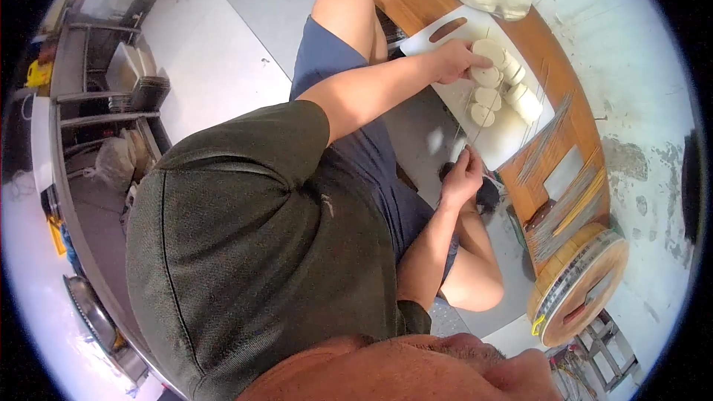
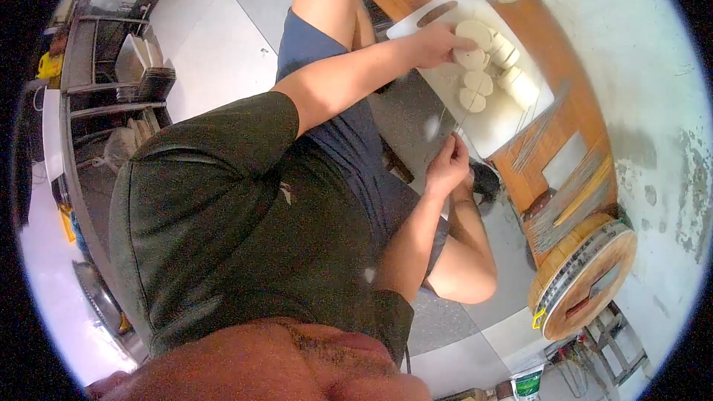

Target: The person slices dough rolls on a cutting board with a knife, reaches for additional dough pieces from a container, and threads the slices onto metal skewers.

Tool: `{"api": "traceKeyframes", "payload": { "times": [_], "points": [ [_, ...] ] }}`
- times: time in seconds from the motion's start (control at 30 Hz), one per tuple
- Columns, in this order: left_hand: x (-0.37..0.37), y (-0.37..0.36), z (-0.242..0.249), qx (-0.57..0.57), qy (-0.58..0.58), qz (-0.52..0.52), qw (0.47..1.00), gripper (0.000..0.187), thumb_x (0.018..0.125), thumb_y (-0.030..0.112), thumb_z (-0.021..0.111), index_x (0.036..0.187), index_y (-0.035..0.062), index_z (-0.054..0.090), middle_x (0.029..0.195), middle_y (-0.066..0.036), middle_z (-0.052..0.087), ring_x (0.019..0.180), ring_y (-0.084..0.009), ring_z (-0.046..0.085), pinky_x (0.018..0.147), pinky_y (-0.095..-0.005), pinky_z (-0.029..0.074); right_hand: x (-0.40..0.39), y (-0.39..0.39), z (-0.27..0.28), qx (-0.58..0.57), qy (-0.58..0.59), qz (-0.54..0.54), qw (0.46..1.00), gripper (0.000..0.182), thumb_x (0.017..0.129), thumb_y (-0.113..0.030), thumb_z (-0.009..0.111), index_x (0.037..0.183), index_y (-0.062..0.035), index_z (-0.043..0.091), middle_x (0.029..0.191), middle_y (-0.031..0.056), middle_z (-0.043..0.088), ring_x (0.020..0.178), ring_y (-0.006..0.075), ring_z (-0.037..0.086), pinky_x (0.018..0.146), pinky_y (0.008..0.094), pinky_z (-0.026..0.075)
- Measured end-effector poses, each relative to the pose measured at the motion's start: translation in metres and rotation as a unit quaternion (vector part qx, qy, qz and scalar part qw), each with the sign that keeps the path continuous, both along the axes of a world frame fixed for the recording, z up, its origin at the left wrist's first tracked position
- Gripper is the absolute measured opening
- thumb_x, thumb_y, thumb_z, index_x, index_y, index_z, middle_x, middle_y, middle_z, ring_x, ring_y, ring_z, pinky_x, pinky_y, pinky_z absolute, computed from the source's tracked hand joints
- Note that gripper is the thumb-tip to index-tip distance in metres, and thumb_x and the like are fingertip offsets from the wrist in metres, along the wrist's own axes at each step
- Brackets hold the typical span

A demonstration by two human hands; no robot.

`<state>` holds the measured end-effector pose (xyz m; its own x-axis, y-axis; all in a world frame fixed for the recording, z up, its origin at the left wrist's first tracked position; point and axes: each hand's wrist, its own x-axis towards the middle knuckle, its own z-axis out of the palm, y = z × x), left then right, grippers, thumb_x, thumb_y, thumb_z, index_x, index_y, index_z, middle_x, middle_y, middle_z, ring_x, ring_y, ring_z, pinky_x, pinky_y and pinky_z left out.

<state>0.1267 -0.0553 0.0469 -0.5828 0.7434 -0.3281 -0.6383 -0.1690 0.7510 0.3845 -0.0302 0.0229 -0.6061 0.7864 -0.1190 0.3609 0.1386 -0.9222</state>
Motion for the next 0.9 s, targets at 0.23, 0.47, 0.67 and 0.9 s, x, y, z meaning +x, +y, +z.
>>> {"api": "traceKeyframes", "payload": {
  "times": [0.23,0.47,0.67,0.9],
  "points": [
    [-0.022,0.001,0.003,0.007,0.015,0.050,0.999,0.038,0.088,0.004,0.068,0.125,0.0016,0.058,0.121,-0.010,0.064,0.108,-0.0245,0.064,0.092,-0.0411,0.055,0.002,-0.007,-0.006,0.055,0.009,0.025,0.998,0.033,0.097,-0.017,0.060,0.123,0.0032,0.064,0.109,0.0145,0.071,0.094,0.0151,0.064,0.085,0.0284,0.050],
    [-0.035,0.003,-0.009,0.028,0.030,0.053,0.998,0.039,0.088,0.004,0.069,0.126,0.0011,0.058,0.121,-0.010,0.064,0.110,-0.0245,0.063,0.094,-0.0398,0.053,0.004,-0.010,0.000,0.036,-0.009,0.047,0.998,0.033,0.096,-0.012,0.060,0.124,0.0043,0.063,0.109,0.0158,0.071,0.094,0.0143,0.064,0.085,0.0276,0.050],
    [-0.033,0.002,-0.006,0.026,0.030,0.051,0.998,0.039,0.088,0.005,0.069,0.126,0.0010,0.058,0.121,-0.010,0.064,0.110,-0.0243,0.063,0.094,-0.0395,0.053,0.005,-0.006,-0.011,0.030,-0.007,0.054,0.998,0.033,0.095,-0.012,0.060,0.123,0.0044,0.063,0.108,0.0166,0.071,0.094,0.0153,0.064,0.086,0.0279,0.050],
    [-0.029,0.002,-0.003,0.014,0.043,0.054,0.997,0.039,0.088,0.006,0.070,0.125,0.0022,0.058,0.121,-0.009,0.064,0.109,-0.0239,0.063,0.093,-0.0394,0.053,0.006,-0.006,-0.017,0.018,-0.015,0.060,0.998,0.032,0.095,-0.012,0.058,0.123,0.0037,0.064,0.113,0.0189,0.070,0.100,0.0181,0.066,0.088,0.0295,0.050]
  ]
}}
